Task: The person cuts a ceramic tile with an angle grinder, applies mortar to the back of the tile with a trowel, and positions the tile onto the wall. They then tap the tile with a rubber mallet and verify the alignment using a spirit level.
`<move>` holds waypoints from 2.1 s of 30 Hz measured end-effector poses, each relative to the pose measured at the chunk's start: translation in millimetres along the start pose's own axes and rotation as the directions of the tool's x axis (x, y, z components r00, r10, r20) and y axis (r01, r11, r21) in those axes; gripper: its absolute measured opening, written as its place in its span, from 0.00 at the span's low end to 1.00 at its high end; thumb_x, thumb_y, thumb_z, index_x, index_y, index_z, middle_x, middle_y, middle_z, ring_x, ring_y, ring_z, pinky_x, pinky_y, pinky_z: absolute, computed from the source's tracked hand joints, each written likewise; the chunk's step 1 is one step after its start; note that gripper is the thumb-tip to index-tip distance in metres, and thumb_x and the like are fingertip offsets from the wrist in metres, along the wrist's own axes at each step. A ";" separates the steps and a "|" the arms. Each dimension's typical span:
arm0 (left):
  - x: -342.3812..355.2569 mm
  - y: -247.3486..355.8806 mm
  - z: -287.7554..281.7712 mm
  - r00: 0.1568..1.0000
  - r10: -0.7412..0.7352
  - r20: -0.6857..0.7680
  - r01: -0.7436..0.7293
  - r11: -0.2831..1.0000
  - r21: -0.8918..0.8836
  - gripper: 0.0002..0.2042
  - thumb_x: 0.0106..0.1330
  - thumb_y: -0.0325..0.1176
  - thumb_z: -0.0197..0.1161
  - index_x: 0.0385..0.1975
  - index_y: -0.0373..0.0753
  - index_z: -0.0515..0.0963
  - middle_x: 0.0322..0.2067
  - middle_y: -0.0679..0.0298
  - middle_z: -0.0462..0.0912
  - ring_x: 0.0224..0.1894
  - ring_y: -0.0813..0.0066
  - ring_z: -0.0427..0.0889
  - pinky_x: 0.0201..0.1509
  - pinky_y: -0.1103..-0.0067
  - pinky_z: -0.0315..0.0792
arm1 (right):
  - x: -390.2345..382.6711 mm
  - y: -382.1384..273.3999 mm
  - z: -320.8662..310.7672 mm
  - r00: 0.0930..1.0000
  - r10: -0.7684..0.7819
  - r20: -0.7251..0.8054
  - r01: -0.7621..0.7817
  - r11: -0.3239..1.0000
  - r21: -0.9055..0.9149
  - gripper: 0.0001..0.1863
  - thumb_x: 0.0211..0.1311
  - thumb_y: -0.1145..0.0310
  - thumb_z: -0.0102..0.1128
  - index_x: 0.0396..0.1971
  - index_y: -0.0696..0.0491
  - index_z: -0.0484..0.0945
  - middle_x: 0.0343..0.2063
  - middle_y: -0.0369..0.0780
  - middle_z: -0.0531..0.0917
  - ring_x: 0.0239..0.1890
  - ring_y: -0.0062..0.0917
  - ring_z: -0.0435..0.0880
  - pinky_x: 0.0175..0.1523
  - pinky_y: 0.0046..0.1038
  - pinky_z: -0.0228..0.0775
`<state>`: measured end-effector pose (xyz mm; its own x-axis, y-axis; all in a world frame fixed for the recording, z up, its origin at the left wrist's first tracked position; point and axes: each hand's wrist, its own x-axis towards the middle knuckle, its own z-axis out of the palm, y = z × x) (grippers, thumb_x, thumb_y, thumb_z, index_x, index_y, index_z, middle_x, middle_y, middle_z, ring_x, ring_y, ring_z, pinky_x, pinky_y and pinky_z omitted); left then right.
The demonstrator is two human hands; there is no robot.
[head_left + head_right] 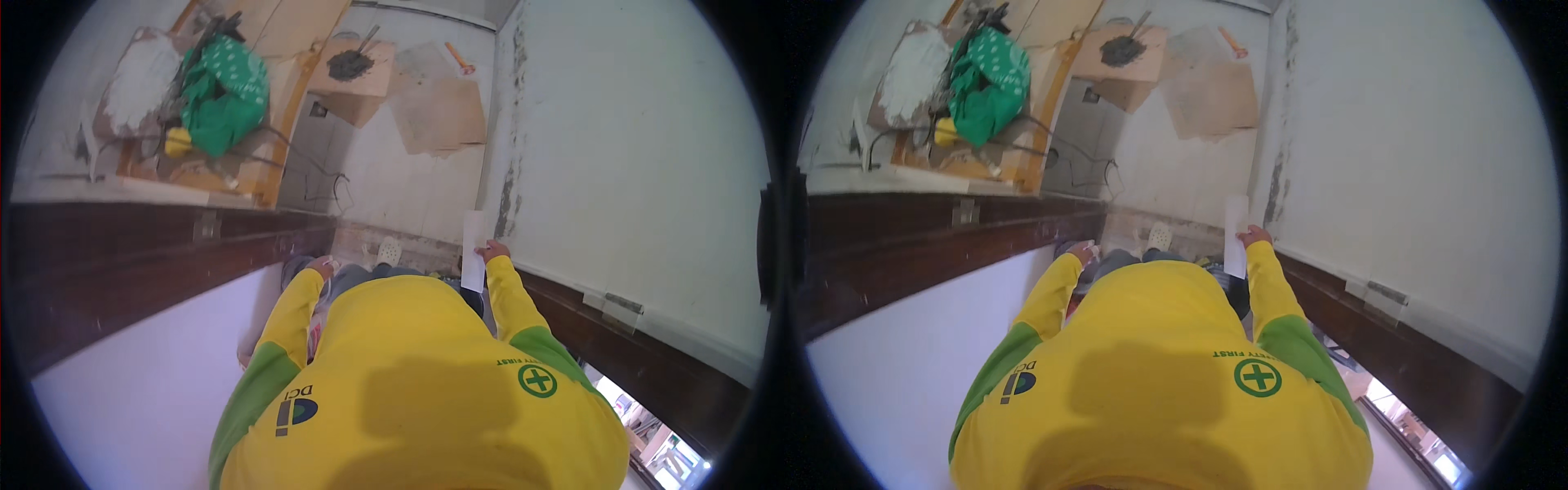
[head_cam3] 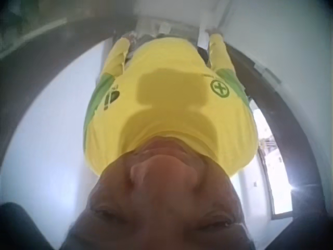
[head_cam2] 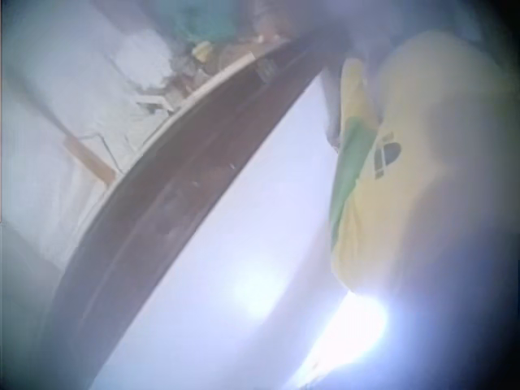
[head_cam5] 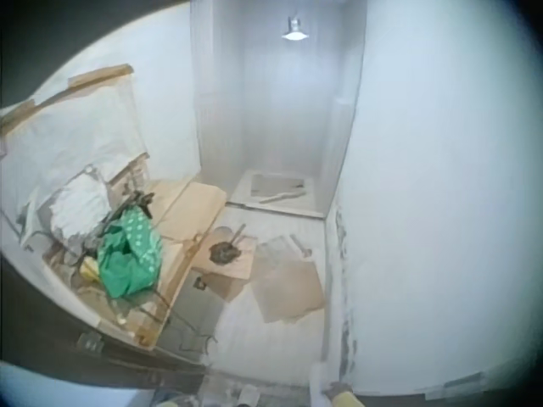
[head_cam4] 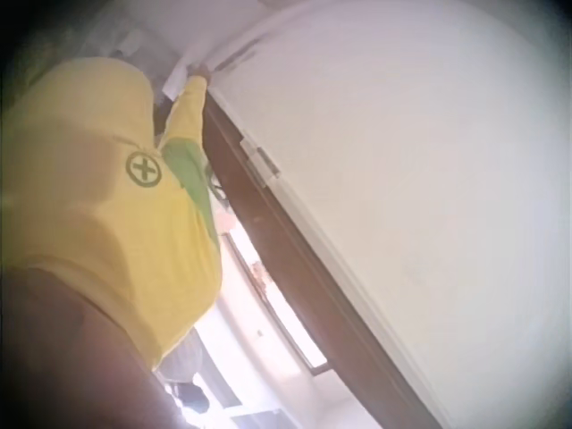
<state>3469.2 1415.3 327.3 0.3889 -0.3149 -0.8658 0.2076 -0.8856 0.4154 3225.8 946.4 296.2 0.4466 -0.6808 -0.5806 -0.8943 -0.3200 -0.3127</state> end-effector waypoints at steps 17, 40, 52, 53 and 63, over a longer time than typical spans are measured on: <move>286.2 297.5 -130.7 0.952 0.175 0.250 -0.278 0.836 0.474 0.37 0.61 0.64 0.54 0.61 0.38 0.71 0.58 0.52 0.76 0.59 0.56 0.75 0.66 0.70 0.63 | 177.5 -198.5 -151.1 0.980 0.135 -0.144 0.047 0.548 0.835 0.13 0.53 0.66 0.70 0.35 0.57 0.82 0.27 0.37 0.82 0.29 0.22 0.80 0.33 0.26 0.76; 438.9 897.6 -359.0 0.797 0.548 0.253 -0.371 0.776 -0.510 0.25 0.68 0.43 0.60 0.63 0.45 0.67 0.44 0.66 0.81 0.42 0.75 0.79 0.44 0.77 0.73 | 603.0 -568.3 -484.2 0.959 -0.272 -0.077 0.000 -0.274 0.962 0.15 0.64 0.75 0.55 0.51 0.54 0.70 0.45 0.42 0.81 0.42 0.32 0.84 0.47 0.36 0.80; 452.5 1088.2 -495.3 0.730 0.600 -0.327 -0.426 0.025 -0.904 0.20 0.72 0.45 0.56 0.55 0.37 0.69 0.50 0.61 0.78 0.48 0.71 0.79 0.48 0.74 0.75 | 739.5 -798.6 -558.2 0.664 -0.737 0.125 -0.164 0.020 0.986 0.16 0.66 0.73 0.53 0.52 0.60 0.71 0.46 0.44 0.82 0.45 0.33 0.84 0.45 0.32 0.79; 459.8 1089.9 -506.4 0.688 0.638 -0.347 -0.409 -0.055 -0.911 0.20 0.72 0.45 0.54 0.54 0.36 0.70 0.47 0.60 0.79 0.46 0.72 0.80 0.47 0.75 0.76 | 746.6 -807.4 -557.4 0.678 -0.717 0.161 -0.167 0.063 0.984 0.16 0.66 0.73 0.54 0.52 0.60 0.71 0.46 0.43 0.81 0.47 0.33 0.83 0.45 0.32 0.79; 617.5 1110.8 -640.1 0.849 0.292 -0.441 -0.372 -0.262 -0.890 0.15 0.72 0.43 0.55 0.48 0.38 0.73 0.38 0.62 0.83 0.37 0.71 0.81 0.46 0.70 0.76 | 928.2 -876.6 -556.3 0.642 -0.664 0.385 -0.156 0.378 0.913 0.21 0.66 0.72 0.55 0.58 0.55 0.67 0.48 0.46 0.80 0.47 0.38 0.83 0.44 0.38 0.79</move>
<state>4514.5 455.5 432.7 0.7862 -0.3752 -0.4910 0.6001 0.6533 0.4616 4409.2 228.4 449.6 0.8904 0.0290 -0.4542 -0.3831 0.5863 -0.7137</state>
